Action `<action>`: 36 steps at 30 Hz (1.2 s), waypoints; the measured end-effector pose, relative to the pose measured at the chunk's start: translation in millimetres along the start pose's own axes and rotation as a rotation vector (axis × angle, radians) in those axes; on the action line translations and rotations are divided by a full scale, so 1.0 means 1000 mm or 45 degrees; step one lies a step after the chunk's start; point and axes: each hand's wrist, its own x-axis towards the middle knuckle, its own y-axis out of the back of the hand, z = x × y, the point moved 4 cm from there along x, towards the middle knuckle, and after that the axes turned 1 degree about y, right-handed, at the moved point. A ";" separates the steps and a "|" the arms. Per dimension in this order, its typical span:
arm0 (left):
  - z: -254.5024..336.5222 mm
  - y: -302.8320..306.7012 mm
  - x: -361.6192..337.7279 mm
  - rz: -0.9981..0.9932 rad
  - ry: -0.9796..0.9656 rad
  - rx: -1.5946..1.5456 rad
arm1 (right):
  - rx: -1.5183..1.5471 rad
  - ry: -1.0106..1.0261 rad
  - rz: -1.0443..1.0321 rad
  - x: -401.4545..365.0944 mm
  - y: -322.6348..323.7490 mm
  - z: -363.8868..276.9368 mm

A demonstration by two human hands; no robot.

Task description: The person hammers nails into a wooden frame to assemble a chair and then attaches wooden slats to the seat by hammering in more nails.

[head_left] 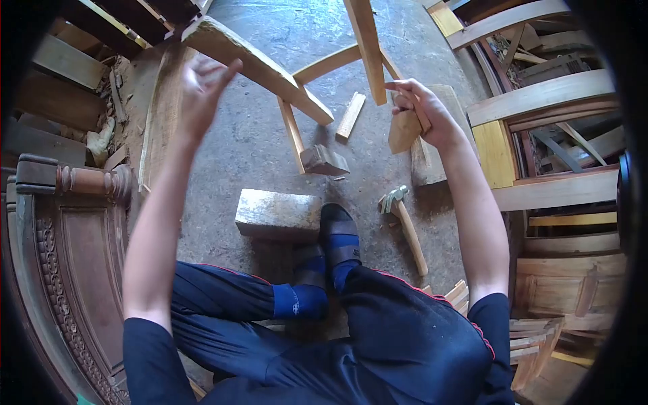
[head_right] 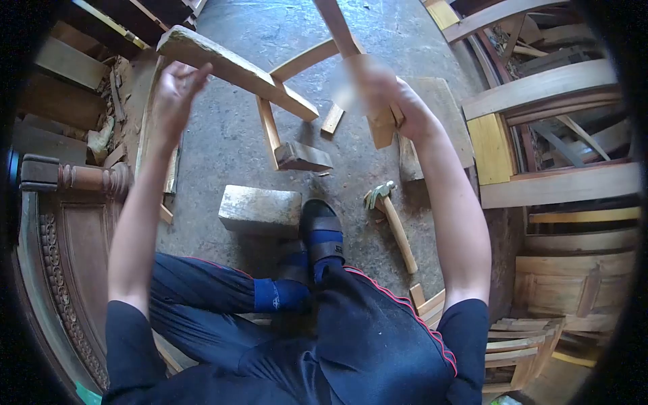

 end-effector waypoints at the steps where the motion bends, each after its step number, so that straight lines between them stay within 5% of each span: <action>1: -0.023 -0.012 -0.013 -0.072 0.118 -0.029 | 0.015 0.002 -0.017 0.000 0.004 0.002; 4: -0.067 -0.064 -0.079 -0.313 0.272 -0.358 | 0.012 0.009 0.013 -0.019 0.003 0.002; 10: -0.051 -0.136 -0.182 -0.717 0.214 0.200 | 0.090 0.035 0.099 -0.034 0.004 0.023; 15: -0.045 -0.158 -0.176 -0.457 0.256 0.060 | 0.211 0.060 0.099 -0.030 0.031 0.041; 22: -0.036 -0.146 -0.139 -0.688 0.317 -0.020 | 0.268 0.000 0.186 -0.041 0.058 0.093; 31: -0.048 -0.141 -0.140 -0.680 0.217 0.071 | 0.180 0.133 0.219 -0.057 0.046 0.116; 36: -0.048 -0.136 -0.152 -0.607 0.236 0.250 | 0.036 0.577 0.327 -0.092 0.049 0.147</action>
